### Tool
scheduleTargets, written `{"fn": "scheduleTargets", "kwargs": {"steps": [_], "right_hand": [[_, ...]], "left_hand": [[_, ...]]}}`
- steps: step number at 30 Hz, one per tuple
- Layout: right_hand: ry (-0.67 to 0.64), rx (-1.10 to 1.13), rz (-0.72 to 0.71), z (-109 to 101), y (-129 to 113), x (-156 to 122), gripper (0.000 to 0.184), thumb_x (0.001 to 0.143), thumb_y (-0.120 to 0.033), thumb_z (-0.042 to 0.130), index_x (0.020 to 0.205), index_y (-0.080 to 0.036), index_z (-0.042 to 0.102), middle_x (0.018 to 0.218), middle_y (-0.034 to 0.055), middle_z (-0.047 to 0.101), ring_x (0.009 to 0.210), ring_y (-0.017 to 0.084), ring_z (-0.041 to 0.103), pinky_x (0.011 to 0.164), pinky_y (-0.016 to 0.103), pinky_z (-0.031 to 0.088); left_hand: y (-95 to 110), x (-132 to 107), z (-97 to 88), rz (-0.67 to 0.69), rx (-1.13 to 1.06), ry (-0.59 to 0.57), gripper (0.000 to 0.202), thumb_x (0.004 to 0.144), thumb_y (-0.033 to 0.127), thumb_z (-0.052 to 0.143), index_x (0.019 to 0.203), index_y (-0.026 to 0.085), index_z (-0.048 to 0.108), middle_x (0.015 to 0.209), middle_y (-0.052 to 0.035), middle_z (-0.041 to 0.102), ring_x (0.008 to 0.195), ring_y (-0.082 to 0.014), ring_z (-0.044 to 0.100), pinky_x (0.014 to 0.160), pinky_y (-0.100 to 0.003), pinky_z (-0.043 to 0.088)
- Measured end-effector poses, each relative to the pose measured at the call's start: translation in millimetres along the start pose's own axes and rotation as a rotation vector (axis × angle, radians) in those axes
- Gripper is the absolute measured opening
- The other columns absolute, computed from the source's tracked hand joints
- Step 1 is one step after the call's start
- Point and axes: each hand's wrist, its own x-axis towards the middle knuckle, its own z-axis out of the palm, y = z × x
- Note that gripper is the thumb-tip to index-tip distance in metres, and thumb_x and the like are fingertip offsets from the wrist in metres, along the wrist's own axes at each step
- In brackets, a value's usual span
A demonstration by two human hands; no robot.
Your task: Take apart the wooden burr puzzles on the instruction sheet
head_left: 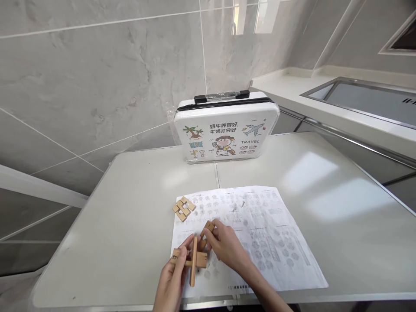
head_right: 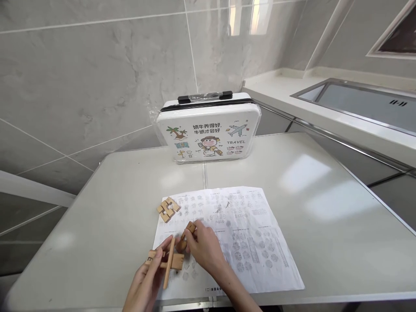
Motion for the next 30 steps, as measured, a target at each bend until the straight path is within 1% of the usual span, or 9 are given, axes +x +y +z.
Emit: {"fn": "scheduleTargets", "kwargs": {"steps": [8, 12, 19, 22, 23, 24, 27, 28, 30], "right_hand": [[0.010, 0.019, 0.099, 2.5, -1.8, 8.6, 0.011, 0.102, -0.025, 0.051, 0.092, -0.025, 0.045, 0.060, -0.0056, 0.067, 0.039, 0.013, 0.053, 0.042, 0.022, 0.035], [0.018, 0.089, 0.130, 3.7, 1.2, 9.2, 0.006, 0.101, -0.027, 0.051, 0.098, -0.024, 0.047, 0.061, -0.0055, 0.066, 0.039, 0.014, 0.053, 0.036, 0.021, 0.036], [0.076, 0.116, 0.079, -3.2, -0.3, -2.1, 0.030, 0.103, -0.032, 0.052, 0.130, -0.021, 0.046, 0.063, -0.0065, 0.063, 0.044, 0.016, 0.057, 0.044, 0.024, 0.043], [0.076, 0.132, -0.122, -13.4, -6.5, -22.5, 0.031, 0.103, -0.041, 0.056, 0.129, -0.025, 0.053, 0.093, 0.0025, 0.072, 0.068, 0.018, 0.069, 0.058, 0.028, 0.054], [0.038, 0.128, -0.198, -16.1, -8.2, -30.0, 0.038, 0.098, -0.043, 0.066, 0.131, -0.027, 0.055, 0.114, 0.0066, 0.071, 0.087, 0.021, 0.073, 0.067, 0.030, 0.058], [0.008, 0.113, -0.276, -17.7, -9.4, -37.0, 0.059, 0.089, -0.045, 0.079, 0.138, -0.029, 0.052, 0.133, 0.0099, 0.064, 0.106, 0.025, 0.071, 0.076, 0.033, 0.060], [-0.071, 0.019, -0.395, -14.8, -10.2, -50.8, 0.116, 0.064, -0.045, 0.099, 0.158, -0.033, 0.033, 0.165, 0.0134, 0.032, 0.152, 0.036, 0.036, 0.115, 0.047, 0.048], [-0.086, -0.004, -0.403, -11.9, -9.9, -52.7, 0.122, 0.063, -0.042, 0.100, 0.161, -0.034, 0.028, 0.167, 0.0132, 0.027, 0.156, 0.036, 0.029, 0.120, 0.050, 0.043], [-0.096, -0.027, -0.394, -5.9, -9.2, -53.3, 0.117, 0.068, -0.034, 0.098, 0.161, -0.034, 0.027, 0.166, 0.0126, 0.030, 0.157, 0.034, 0.028, 0.122, 0.049, 0.040]], "left_hand": [[-5.4, 4.8, -5.0, -0.015, -0.125, -0.069, 0.065, 0.087, 0.065, 0.072, 0.136, 0.022, 0.072, 0.151, -0.0115, 0.061, 0.151, -0.0384, 0.042, 0.127, -0.051, 0.034], [-6.0, 6.4, -3.7, -0.015, -0.130, -0.059, 0.066, 0.090, 0.067, 0.068, 0.138, 0.021, 0.071, 0.154, -0.0111, 0.058, 0.154, -0.0381, 0.038, 0.130, -0.052, 0.027], [-1.4, -0.1, 2.0, 0.000, -0.126, -0.025, 0.063, 0.092, 0.066, 0.065, 0.138, 0.023, 0.071, 0.155, -0.0082, 0.058, 0.155, -0.0352, 0.036, 0.131, -0.048, 0.024], [-1.6, 2.6, 1.3, -0.006, -0.131, -0.026, 0.062, 0.093, 0.066, 0.064, 0.137, 0.024, 0.071, 0.154, -0.0081, 0.059, 0.155, -0.0344, 0.036, 0.131, -0.047, 0.026], [-2.1, 3.9, 1.5, -0.011, -0.142, -0.025, 0.063, 0.093, 0.067, 0.064, 0.137, 0.023, 0.071, 0.153, -0.0086, 0.060, 0.154, -0.0350, 0.037, 0.130, -0.048, 0.027], [-2.7, 5.0, 2.3, -0.020, -0.158, -0.028, 0.063, 0.093, 0.066, 0.063, 0.137, 0.023, 0.071, 0.153, -0.0091, 0.060, 0.154, -0.0356, 0.038, 0.130, -0.049, 0.026], [-2.6, 3.7, 9.5, -0.046, -0.210, -0.053, 0.061, 0.094, 0.063, 0.064, 0.139, 0.022, 0.070, 0.153, -0.0093, 0.060, 0.153, -0.0358, 0.040, 0.131, -0.051, 0.025], [-1.5, 1.6, 13.3, -0.044, -0.213, -0.073, 0.060, 0.095, 0.061, 0.064, 0.141, 0.023, 0.068, 0.154, -0.0086, 0.058, 0.153, -0.0350, 0.039, 0.131, -0.050, 0.024], [1.8, -4.2, 21.5, -0.036, -0.203, -0.141, 0.060, 0.097, 0.060, 0.061, 0.146, 0.026, 0.064, 0.158, -0.0068, 0.055, 0.154, -0.0337, 0.037, 0.131, -0.049, 0.024]]}}
